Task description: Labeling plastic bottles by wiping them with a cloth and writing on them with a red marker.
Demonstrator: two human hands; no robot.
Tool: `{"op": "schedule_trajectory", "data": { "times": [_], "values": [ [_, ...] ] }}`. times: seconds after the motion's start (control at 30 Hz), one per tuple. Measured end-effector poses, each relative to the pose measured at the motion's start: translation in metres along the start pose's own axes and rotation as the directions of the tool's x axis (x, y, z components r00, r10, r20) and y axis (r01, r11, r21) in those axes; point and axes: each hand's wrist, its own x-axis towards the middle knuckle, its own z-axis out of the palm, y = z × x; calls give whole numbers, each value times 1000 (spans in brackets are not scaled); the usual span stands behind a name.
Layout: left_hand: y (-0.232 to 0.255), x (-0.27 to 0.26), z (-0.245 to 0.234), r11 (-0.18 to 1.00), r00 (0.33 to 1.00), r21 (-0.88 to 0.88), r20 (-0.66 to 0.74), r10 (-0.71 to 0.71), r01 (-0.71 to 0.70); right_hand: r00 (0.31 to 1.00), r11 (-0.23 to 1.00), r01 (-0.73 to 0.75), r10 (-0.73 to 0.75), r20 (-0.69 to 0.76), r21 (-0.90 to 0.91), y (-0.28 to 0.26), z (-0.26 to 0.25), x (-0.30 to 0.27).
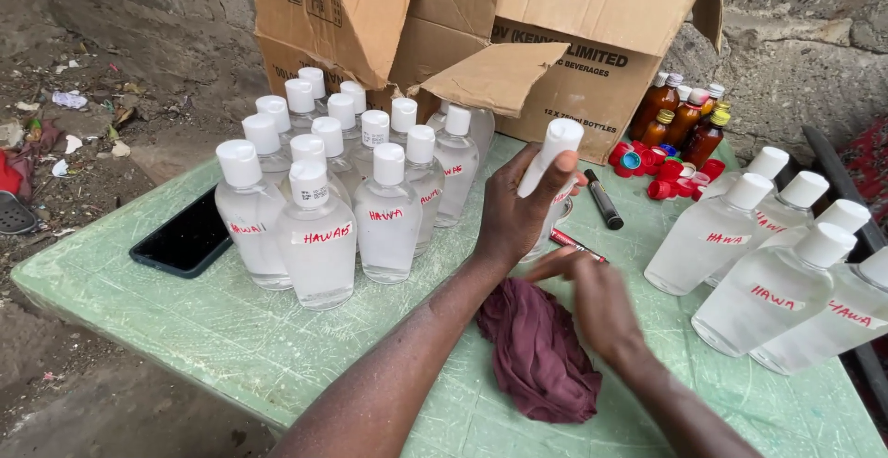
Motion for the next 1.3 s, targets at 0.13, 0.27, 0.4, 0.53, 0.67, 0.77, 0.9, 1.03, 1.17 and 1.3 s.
{"op": "schedule_trajectory", "data": {
  "times": [0.13, 0.27, 0.4, 0.53, 0.67, 0.77, 0.9, 1.03, 1.17, 1.3],
  "values": [
    [-26, 4, -8, 964, 995, -252, -30, -97, 86, 920, 919, -123, -37, -391, -375, 63, -45, 13],
    [-34, 8, -10, 880, 971, -415, 39, -235, 230, 956, 809, -199, 36, -291, -553, 107, -50, 24],
    [-43, 2, -8, 833, 940, -437, 170, -295, 340, 957, 813, -227, 83, -278, -536, 126, -47, 31],
    [-33, -2, -9, 841, 919, -378, 232, -319, 387, 923, 838, -279, 99, -371, -469, 95, -44, 27],
    [-32, -1, -14, 912, 951, -285, 180, -250, 294, 869, 935, -211, 46, -493, -286, 75, -49, 22],
    [-43, 1, -8, 930, 967, -272, 128, -221, 248, 852, 994, -52, -8, -524, -99, 50, -44, 14],
    [-42, -1, -4, 930, 970, -289, 154, -188, 226, 826, 998, 43, -60, -560, -43, 15, -41, 8],
    [-43, 6, -6, 938, 955, -197, 141, -260, 284, 740, 979, 162, -204, -641, -124, 7, -62, 14],
    [-32, 11, -3, 941, 949, -123, 38, -314, 316, 629, 936, 298, -339, -700, -186, -5, -102, 28],
    [-15, 2, 4, 995, 990, 13, -97, -99, 101, 593, 930, 367, -212, -777, 26, -7, -147, 48]
  ]
}}
